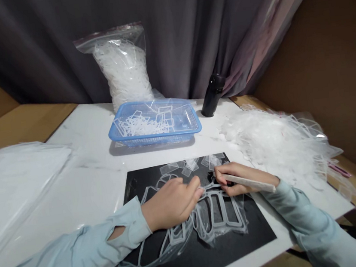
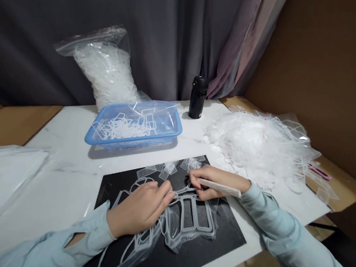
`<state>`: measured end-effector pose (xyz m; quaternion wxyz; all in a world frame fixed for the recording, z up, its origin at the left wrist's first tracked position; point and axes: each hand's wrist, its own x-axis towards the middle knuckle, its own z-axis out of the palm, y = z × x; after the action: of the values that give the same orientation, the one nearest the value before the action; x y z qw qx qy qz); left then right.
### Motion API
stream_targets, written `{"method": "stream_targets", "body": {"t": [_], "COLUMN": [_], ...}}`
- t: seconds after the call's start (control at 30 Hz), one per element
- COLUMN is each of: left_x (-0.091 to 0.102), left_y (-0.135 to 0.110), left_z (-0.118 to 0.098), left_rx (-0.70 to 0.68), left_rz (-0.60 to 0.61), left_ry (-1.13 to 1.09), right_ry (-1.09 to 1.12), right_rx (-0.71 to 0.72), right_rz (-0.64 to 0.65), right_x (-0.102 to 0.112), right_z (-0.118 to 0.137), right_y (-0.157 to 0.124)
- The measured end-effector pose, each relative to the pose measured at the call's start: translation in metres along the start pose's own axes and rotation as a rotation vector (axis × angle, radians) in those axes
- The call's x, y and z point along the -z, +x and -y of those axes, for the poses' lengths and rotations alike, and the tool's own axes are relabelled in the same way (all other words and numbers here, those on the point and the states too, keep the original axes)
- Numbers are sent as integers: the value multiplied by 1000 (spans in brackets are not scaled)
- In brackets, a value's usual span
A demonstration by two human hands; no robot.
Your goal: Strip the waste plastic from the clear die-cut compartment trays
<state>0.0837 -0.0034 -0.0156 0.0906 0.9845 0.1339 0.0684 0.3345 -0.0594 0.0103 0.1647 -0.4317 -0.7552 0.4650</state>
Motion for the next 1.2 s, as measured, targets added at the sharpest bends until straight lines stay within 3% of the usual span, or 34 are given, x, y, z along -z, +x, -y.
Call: {"method": "stream_targets", "body": {"t": [0.63,1.07,1.2], "left_x": [0,-6,-4], "left_y": [2,1,1], "left_z": [0,3,6], "left_rx": [-52,-47,-157], "left_rz": [-71,-182,-197], "left_ry": [-46,-232,-258], "right_ry": [-17,-5,-19], "right_rx": [2,6,8], "right_rz": [18,43,36], "right_x": [-1,-2,-1], "right_z": [-7,-6,-7], "right_y": [0,0,0]}}
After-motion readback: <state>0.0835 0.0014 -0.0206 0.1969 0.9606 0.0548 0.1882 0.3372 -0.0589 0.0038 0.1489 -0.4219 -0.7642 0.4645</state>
